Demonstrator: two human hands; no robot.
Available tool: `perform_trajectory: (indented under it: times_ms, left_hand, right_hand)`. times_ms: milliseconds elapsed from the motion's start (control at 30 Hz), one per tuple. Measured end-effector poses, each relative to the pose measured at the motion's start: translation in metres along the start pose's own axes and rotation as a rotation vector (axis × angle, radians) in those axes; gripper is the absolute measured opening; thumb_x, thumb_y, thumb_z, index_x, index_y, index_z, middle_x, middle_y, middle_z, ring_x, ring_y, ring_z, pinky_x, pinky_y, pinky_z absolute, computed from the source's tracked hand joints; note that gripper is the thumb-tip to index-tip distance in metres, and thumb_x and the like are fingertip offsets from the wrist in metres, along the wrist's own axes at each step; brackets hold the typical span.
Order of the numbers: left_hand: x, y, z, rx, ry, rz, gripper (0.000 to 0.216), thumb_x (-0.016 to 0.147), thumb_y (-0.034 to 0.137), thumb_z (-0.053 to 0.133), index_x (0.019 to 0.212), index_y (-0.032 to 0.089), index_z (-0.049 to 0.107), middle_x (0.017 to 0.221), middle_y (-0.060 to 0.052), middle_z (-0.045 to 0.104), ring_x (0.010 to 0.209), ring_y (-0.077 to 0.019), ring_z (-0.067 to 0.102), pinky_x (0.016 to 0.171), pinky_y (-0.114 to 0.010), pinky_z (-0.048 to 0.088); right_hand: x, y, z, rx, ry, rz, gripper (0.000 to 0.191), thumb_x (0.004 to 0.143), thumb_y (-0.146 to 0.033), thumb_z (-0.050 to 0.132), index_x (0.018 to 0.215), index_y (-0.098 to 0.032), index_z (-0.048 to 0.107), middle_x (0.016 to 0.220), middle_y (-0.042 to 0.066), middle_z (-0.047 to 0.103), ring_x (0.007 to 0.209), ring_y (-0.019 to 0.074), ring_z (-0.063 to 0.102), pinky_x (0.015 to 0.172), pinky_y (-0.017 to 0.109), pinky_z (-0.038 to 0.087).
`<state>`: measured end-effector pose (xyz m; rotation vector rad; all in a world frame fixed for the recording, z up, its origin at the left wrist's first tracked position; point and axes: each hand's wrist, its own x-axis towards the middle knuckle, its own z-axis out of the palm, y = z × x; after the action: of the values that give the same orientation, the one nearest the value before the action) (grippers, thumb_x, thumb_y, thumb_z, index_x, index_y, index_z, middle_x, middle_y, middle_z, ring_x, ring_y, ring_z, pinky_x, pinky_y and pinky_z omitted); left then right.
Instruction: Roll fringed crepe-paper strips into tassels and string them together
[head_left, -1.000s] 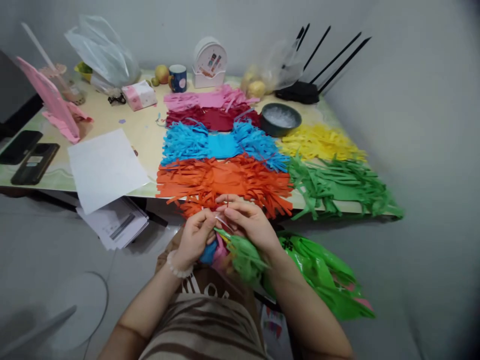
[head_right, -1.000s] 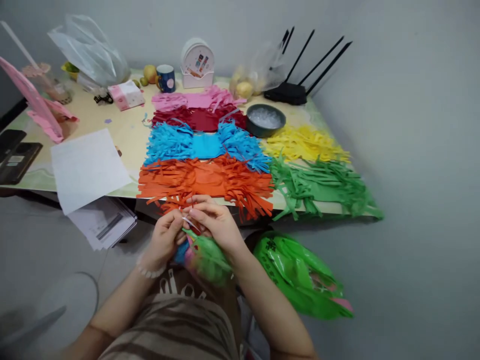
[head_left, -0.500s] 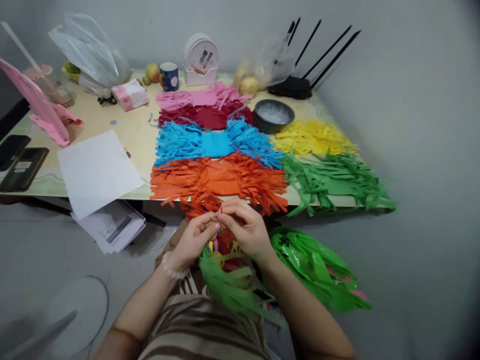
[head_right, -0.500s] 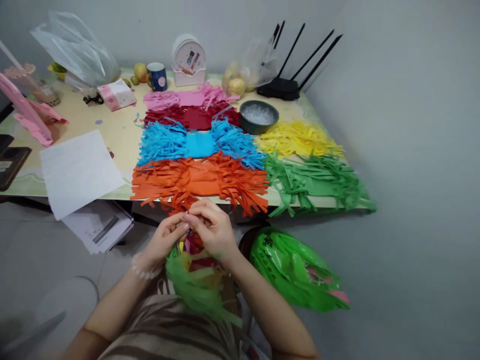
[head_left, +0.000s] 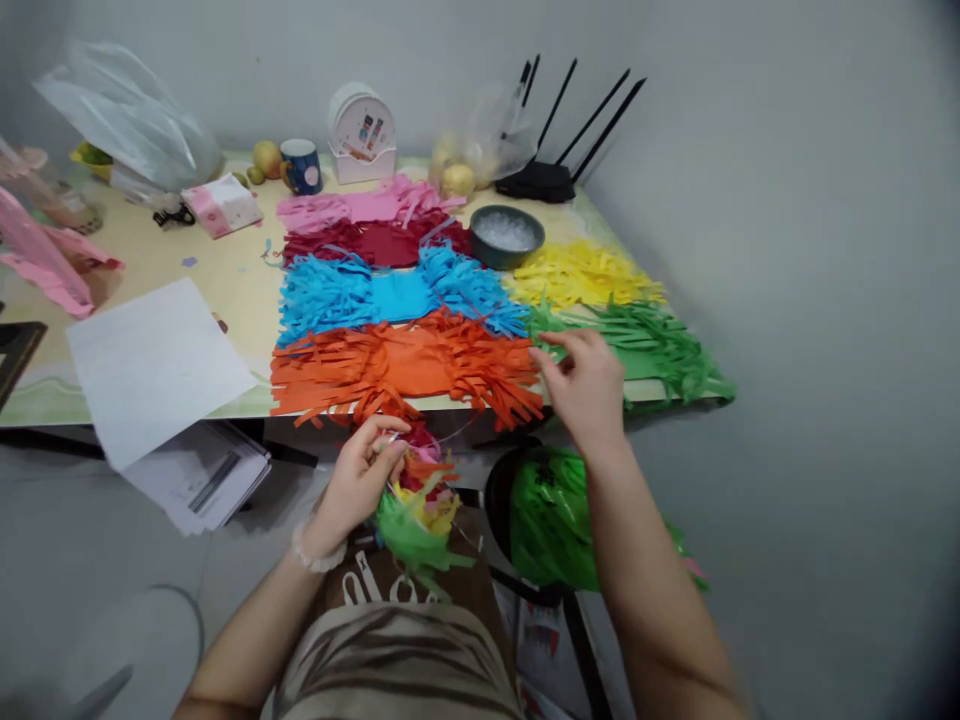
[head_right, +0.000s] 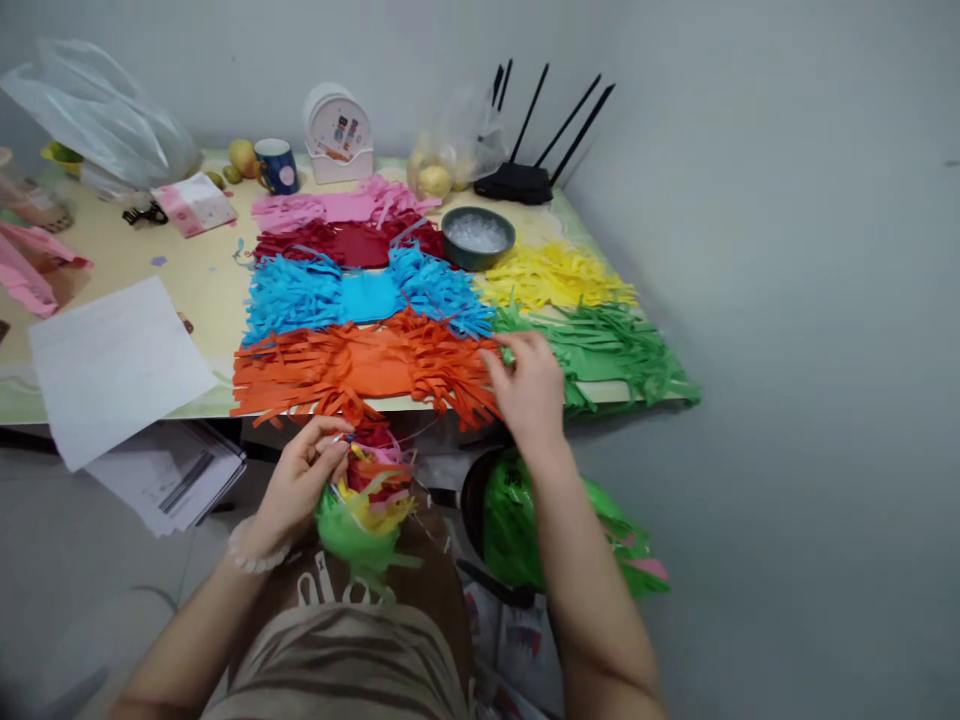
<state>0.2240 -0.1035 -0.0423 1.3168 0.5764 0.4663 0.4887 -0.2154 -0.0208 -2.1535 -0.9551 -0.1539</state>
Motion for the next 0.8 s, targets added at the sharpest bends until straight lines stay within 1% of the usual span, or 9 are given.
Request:
perform_trajectory:
  times_ms: [33,167,200,267,333,500,600,700,800]
  left_hand:
    - [0.000,0.000,0.001,-0.012,0.011,-0.002,0.031,0.090,0.044,0.064,0.103,0.017,0.058,0.056,0.007,0.048,0.051,-0.0085,0.046,0.052,-0.018,0.035]
    - [-0.002,-0.002,0.004,-0.080,0.076,0.012,0.030,0.089,0.045,0.065,0.101,0.018,0.057,0.056,0.006,0.055,0.051,-0.0093,0.052,0.054,-0.019,0.040]
    - [-0.003,-0.002,0.004,-0.094,0.089,0.020,0.031,0.089,0.045,0.065,0.101,0.018,0.057,0.059,0.005,0.059,0.053,-0.0101,0.055,0.055,-0.019,0.042]
    - [-0.006,-0.003,0.003,-0.113,0.106,0.030,0.031,0.089,0.045,0.066,0.102,0.018,0.057,0.067,0.000,0.068,0.060,-0.0126,0.063,0.059,-0.021,0.046]
    - [-0.009,-0.003,0.001,-0.124,0.112,0.029,0.031,0.090,0.045,0.065,0.103,0.017,0.057,0.078,-0.005,0.075,0.068,-0.0151,0.068,0.063,-0.022,0.050]
    - [-0.014,-0.002,-0.001,-0.177,0.126,0.045,0.028,0.092,0.041,0.063,0.104,0.017,0.057,0.091,-0.010,0.079,0.081,-0.0194,0.075,0.072,-0.026,0.054]
    - [-0.016,-0.002,-0.003,-0.139,0.156,0.078,0.026,0.094,0.040,0.062,0.104,0.017,0.058,0.097,-0.012,0.079,0.092,-0.0225,0.075,0.078,-0.029,0.056]
    - [-0.020,-0.002,-0.004,0.015,0.198,0.125,0.024,0.096,0.039,0.058,0.105,0.017,0.060,0.104,-0.013,0.078,0.101,-0.0229,0.074,0.086,-0.030,0.054]
    - [-0.023,-0.002,-0.003,0.217,0.221,0.169,0.022,0.098,0.036,0.054,0.107,0.018,0.062,0.107,-0.011,0.077,0.103,-0.0219,0.073,0.088,-0.029,0.052]
  right_hand:
    - [-0.013,-0.020,0.002,0.102,-0.084,-0.058,0.028,0.090,-0.042,0.060,0.096,-0.018,0.073,0.100,0.013,0.070,0.081,0.0239,0.064,0.078,0.037,0.051]
    - [-0.063,-0.082,0.018,0.503,-0.854,-0.038,0.026,0.083,-0.036,0.070,0.104,-0.019,0.072,0.078,0.002,0.069,0.059,0.0147,0.060,0.057,0.025,0.046]
    - [-0.072,-0.090,0.023,0.550,-0.961,0.008,0.029,0.081,-0.033,0.072,0.107,-0.018,0.070,0.074,0.000,0.067,0.057,0.0134,0.059,0.055,0.023,0.045]
    - [-0.081,-0.095,0.030,0.592,-1.015,0.077,0.024,0.081,-0.030,0.072,0.101,-0.017,0.069,0.069,-0.003,0.065,0.056,0.0115,0.057,0.054,0.021,0.042]
    - [-0.083,-0.094,0.034,0.599,-0.965,0.094,0.015,0.083,-0.030,0.068,0.088,-0.016,0.068,0.066,-0.003,0.063,0.056,0.0101,0.053,0.055,0.020,0.040]
    - [-0.074,-0.076,0.024,0.585,-0.783,0.073,0.023,0.086,-0.037,0.062,0.080,-0.016,0.068,0.064,-0.001,0.063,0.053,0.0106,0.049,0.052,0.022,0.038]
    - [-0.063,-0.050,0.001,0.424,-0.464,0.085,0.024,0.086,-0.040,0.061,0.080,-0.018,0.068,0.070,0.003,0.068,0.059,0.0160,0.058,0.058,0.027,0.045]
    - [-0.060,-0.026,-0.032,0.035,-0.045,0.064,0.024,0.090,-0.040,0.057,0.089,-0.020,0.070,0.089,0.011,0.071,0.080,0.0263,0.065,0.077,0.040,0.050]
    - [-0.077,-0.032,-0.048,-0.091,0.106,-0.017,0.026,0.092,-0.038,0.056,0.105,-0.021,0.070,0.108,0.016,0.067,0.092,0.0300,0.064,0.084,0.045,0.049]
